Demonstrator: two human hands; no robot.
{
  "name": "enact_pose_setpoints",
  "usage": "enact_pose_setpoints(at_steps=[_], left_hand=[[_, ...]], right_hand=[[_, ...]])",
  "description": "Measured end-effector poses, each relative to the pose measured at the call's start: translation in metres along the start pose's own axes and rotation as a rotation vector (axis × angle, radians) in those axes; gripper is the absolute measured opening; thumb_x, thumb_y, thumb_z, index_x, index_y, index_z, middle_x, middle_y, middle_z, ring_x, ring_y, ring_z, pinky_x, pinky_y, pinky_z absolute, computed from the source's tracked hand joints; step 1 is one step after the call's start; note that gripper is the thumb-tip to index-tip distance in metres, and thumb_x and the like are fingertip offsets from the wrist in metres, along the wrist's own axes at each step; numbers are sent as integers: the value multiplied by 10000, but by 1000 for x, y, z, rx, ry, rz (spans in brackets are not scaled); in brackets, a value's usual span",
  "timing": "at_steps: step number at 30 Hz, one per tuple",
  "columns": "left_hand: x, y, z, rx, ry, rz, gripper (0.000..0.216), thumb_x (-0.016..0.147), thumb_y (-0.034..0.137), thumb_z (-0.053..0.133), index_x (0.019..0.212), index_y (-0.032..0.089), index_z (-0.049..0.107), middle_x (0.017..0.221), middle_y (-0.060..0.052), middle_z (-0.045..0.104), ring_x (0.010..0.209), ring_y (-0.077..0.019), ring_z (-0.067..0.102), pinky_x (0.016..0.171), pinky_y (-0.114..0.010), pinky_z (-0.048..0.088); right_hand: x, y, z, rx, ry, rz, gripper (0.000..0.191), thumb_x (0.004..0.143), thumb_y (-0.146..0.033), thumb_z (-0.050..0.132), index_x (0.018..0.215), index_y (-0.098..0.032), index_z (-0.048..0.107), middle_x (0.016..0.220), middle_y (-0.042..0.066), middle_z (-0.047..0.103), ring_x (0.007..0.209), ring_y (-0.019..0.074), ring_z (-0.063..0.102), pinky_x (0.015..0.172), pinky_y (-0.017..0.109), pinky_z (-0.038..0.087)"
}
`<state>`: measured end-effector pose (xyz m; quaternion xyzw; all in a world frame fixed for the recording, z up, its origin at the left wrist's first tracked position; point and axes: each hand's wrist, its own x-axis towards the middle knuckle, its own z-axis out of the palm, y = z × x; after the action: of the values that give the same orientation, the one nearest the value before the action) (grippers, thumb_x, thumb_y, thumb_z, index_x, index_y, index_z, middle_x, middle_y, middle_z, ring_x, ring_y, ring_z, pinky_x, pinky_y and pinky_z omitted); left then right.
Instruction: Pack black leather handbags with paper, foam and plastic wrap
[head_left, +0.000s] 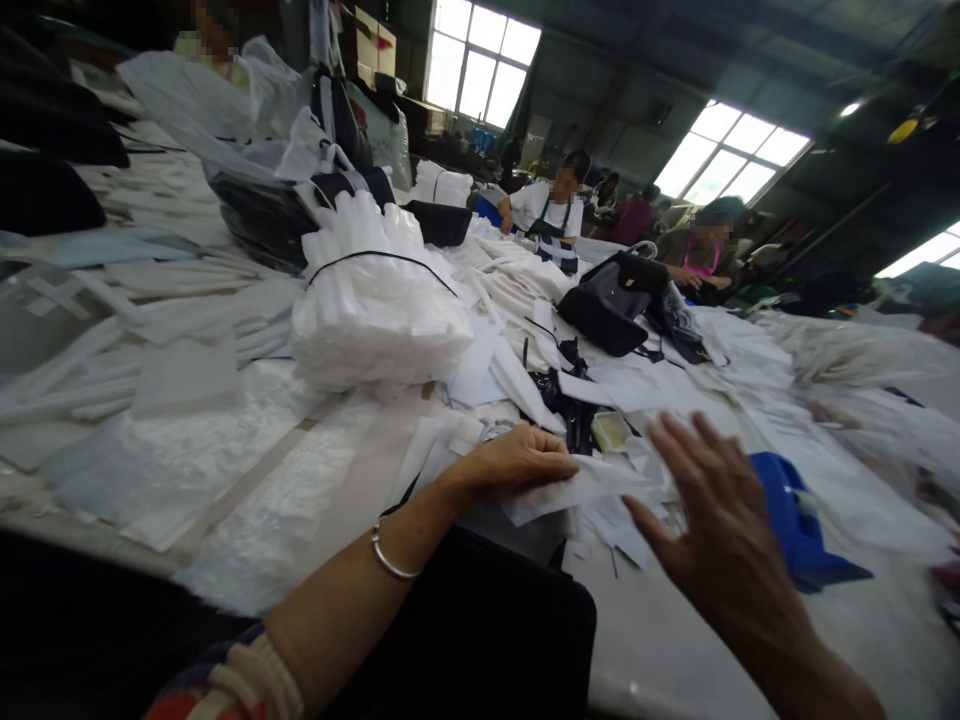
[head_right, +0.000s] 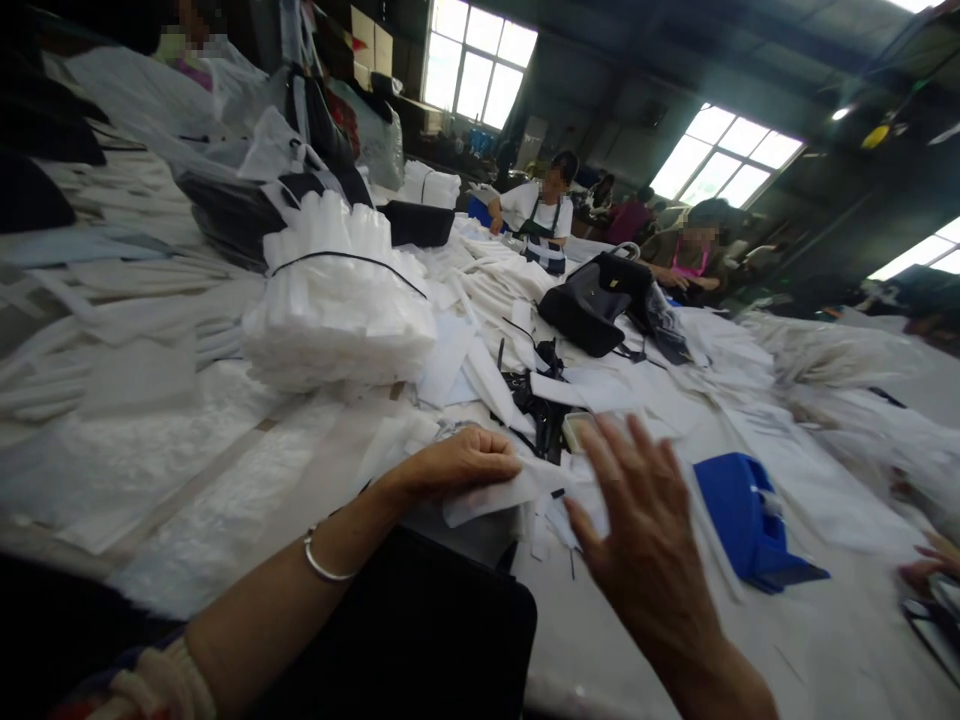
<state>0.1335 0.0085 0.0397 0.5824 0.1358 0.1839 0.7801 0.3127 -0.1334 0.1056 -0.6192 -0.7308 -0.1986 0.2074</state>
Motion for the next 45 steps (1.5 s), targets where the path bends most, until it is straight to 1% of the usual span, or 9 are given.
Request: enact_pose_setpoints(at_steps=[4, 7, 11, 15, 22, 32, 36, 41, 45], left_hand=[[-1, 1, 2, 105, -51, 63, 295, 821, 407, 655, 863, 115, 666, 743, 9, 599, 638, -89, 511, 590, -199, 397], [2, 2, -2, 240, 192, 132, 281, 900, 414, 555, 893, 145, 633, 760, 6, 621, 636, -103, 552, 611, -215, 430], [9, 1, -13, 904, 611, 231, 210, 964, 285, 452, 903, 172, 618, 896, -47, 675, 854, -174, 617, 808, -298, 465], [13, -6, -18, 1577, 447, 47, 246, 962, 233, 443, 892, 150, 664, 946, -115, 704, 949, -261, 633, 877, -401, 439], [22, -9, -19, 1754, 233, -132, 301, 943, 228, 453, 795, 156, 705, 820, -113, 727, 801, -264, 673, 774, -386, 442], [-12, 20, -23, 1227, 419, 114, 433, 943, 362, 462, 551, 179, 473, 586, 22, 516, 645, -134, 486, 750, -274, 387], [-17, 23, -23, 1194, 383, 126, 429, 967, 348, 445, 575, 178, 476, 602, 18, 505, 664, -138, 495, 761, -276, 394], [6, -9, -28, 1577, 258, -13, 238, 987, 242, 416, 969, 188, 647, 985, -55, 679, 928, -209, 596, 878, -355, 398], [20, -33, -23, 1753, 202, -89, 164, 930, 159, 479, 962, 153, 639, 981, -102, 680, 937, -255, 595, 859, -399, 419]], right_hand=[[9, -29, 31, 333, -145, -109, 597, 867, -69, 408, 1411, -300, 495, 1377, 29, 592, 1267, 221, 552, 1082, 419, 445], [-3, -11, 41, 444, -119, 269, 462, 848, -145, 422, 1232, -251, 655, 1118, 50, 729, 975, 210, 699, 816, 317, 575], [-36, 52, 48, 495, -461, 863, 356, 855, -471, 512, 900, -200, 738, 615, 26, 703, 396, 139, 530, 399, 257, 426], [-62, 98, 71, 579, -650, 1102, 450, 825, -562, 508, 836, -164, 718, 464, 9, 625, 287, 107, 393, 337, 241, 320], [-41, 82, 121, 846, -477, 1056, 254, 765, -448, 608, 712, -205, 663, 679, 17, 719, 562, 186, 676, 473, 261, 507], [-34, 93, 147, 1197, -474, 1200, 273, 722, -378, 681, 926, -209, 615, 611, 16, 700, 506, 216, 673, 471, 312, 534], [-28, 86, 152, 1091, -519, 1162, 169, 762, -389, 610, 842, -241, 605, 602, -4, 685, 512, 205, 663, 485, 302, 520], [-15, 70, 156, 796, -564, 877, 222, 803, -422, 506, 721, -246, 614, 682, 2, 715, 626, 211, 669, 588, 304, 497], [-7, 59, 149, 624, -512, 782, 282, 833, -453, 456, 729, -257, 630, 768, 19, 744, 781, 241, 679, 688, 318, 476]])
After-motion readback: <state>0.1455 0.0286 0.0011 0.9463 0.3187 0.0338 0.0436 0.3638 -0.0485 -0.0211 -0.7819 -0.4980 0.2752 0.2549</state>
